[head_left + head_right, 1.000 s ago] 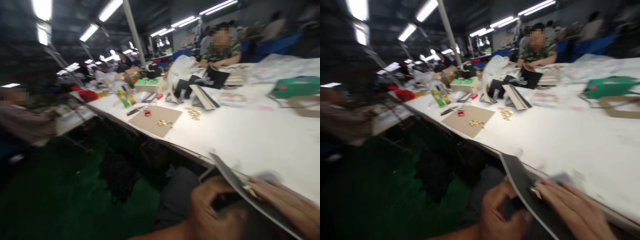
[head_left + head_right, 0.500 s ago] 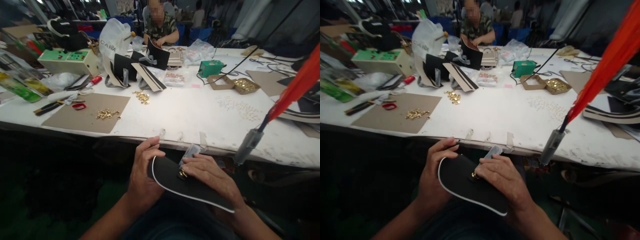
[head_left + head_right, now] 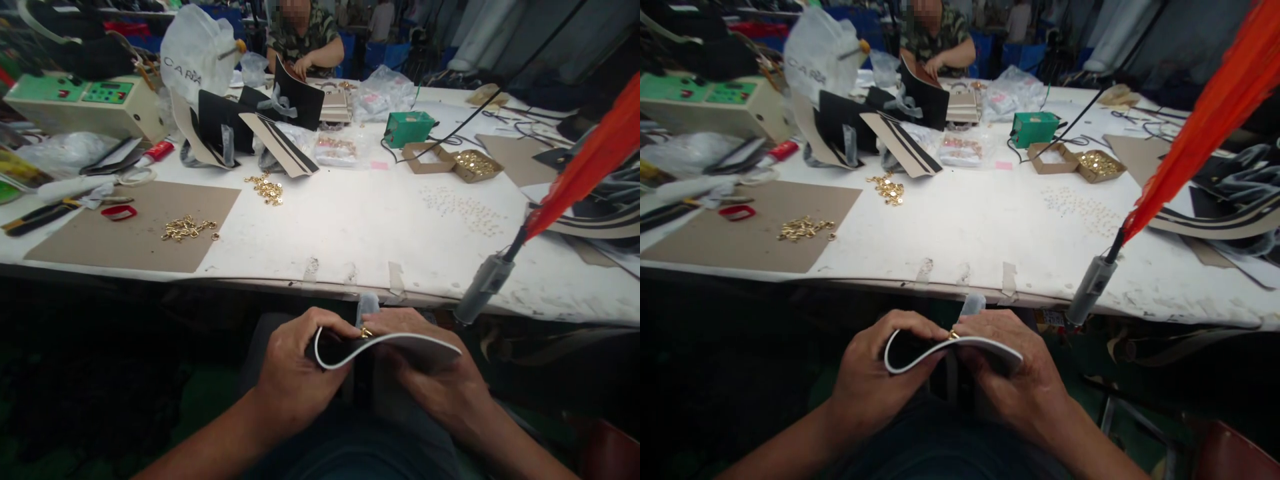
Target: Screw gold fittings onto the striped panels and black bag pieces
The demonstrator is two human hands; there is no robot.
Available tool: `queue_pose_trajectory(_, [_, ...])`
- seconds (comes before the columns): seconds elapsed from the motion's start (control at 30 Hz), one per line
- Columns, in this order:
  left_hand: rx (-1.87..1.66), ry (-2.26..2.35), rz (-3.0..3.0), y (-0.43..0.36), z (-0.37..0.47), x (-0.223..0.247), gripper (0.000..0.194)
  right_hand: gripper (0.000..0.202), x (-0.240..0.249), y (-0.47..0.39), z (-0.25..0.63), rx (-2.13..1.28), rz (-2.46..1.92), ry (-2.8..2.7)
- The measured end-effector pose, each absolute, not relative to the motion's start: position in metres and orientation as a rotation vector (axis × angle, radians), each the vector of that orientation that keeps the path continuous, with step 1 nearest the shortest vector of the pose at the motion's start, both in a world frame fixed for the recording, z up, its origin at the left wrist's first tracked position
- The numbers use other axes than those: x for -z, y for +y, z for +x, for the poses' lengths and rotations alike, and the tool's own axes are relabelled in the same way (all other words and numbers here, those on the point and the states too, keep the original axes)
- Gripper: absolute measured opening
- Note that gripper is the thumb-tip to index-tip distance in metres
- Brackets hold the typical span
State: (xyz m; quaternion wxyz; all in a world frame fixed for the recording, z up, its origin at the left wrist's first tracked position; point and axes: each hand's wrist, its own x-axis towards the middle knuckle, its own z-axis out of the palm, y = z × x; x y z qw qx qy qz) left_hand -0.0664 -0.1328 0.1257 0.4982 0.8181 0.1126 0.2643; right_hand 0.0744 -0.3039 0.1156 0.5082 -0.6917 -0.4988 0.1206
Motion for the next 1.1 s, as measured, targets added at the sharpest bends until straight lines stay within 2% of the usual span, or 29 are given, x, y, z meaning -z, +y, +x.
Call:
queue_pose_trajectory(0.07, [-0.532,0.417,1.995,-0.126,-0.055,-0.123,0.014,0.014,-0.114,-0.298,0.077,-0.452,-1.820,-0.960])
queue_pose_trajectory(0.13, [-0.425,0.517,1.988,-0.115,-0.037,-0.117,0.014,0.021,-0.112,-0.288,0.088,-0.592,-1.937,-0.759])
queue_pose_trajectory(0.23, [-0.277,0.586,1.911,-0.092,-0.002,-0.107,0.024,0.032,-0.111,-0.268,0.115,-0.731,-2.009,-0.641])
queue_pose_trajectory(0.4, [-0.109,0.552,1.442,-0.068,0.033,-0.106,0.033,0.040,-0.125,-0.247,0.151,-0.955,-1.893,-0.588])
queue_pose_trajectory(0.6, [-0.067,0.531,1.414,-0.072,0.021,-0.120,0.033,0.041,-0.136,-0.258,0.134,-0.916,-1.896,-0.662])
queue_pose_trajectory(0.83, [-0.006,0.579,1.519,-0.066,0.047,-0.080,0.034,0.039,-0.095,-0.244,0.138,-0.869,-2.038,-0.603])
queue_pose_trajectory(1.1, [0.107,0.644,1.723,-0.057,0.075,-0.067,0.024,0.029,-0.075,-0.221,0.152,-0.771,-2.295,-0.639])
